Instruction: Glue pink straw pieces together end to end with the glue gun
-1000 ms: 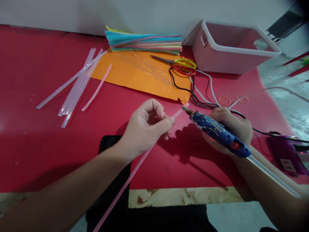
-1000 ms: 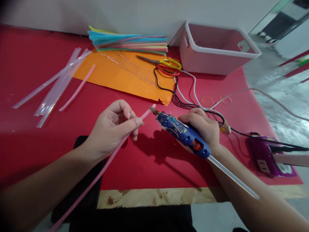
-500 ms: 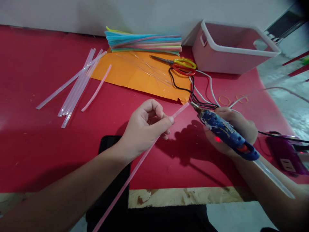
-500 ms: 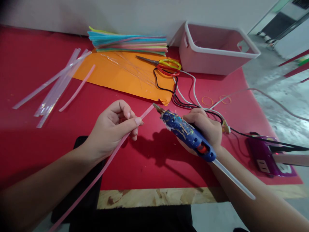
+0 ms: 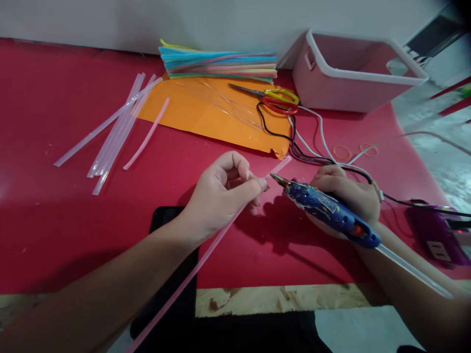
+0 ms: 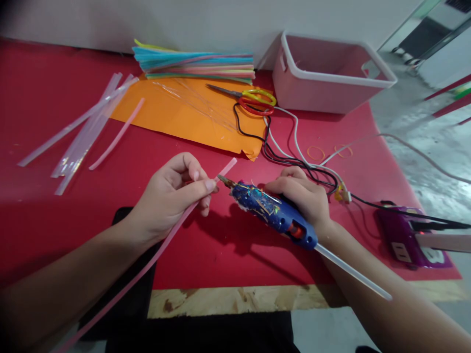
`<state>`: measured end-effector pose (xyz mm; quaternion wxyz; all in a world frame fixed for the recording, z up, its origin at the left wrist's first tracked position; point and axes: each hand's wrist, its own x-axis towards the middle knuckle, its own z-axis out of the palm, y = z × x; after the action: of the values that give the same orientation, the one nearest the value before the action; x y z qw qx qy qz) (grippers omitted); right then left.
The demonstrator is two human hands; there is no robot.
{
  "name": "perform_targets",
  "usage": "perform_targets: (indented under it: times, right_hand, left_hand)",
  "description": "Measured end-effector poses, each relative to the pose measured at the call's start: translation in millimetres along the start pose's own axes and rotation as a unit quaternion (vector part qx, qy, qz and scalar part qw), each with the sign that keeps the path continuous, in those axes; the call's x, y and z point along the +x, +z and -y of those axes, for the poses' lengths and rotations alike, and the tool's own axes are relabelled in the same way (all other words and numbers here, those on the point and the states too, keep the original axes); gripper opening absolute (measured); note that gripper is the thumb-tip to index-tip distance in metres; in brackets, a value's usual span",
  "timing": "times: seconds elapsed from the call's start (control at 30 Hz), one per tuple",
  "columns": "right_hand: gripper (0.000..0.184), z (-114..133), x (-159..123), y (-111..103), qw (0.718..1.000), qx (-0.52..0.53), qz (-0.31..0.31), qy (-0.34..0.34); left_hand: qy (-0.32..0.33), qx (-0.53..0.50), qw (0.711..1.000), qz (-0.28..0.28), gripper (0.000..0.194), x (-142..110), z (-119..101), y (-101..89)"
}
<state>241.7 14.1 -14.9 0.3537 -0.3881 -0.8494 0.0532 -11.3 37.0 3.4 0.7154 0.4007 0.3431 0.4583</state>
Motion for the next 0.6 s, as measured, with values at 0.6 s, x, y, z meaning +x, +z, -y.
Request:
perform_targets:
  times: [0.6]
  right_hand:
    - [0.004, -1.2, 0.9, 2.3, 0.999, 0.032, 0.009, -0.014]
  left_hand:
    - [-0.007, -0.004, 1.0, -0.001, 0.029, -1.0, -2.9, 2.8]
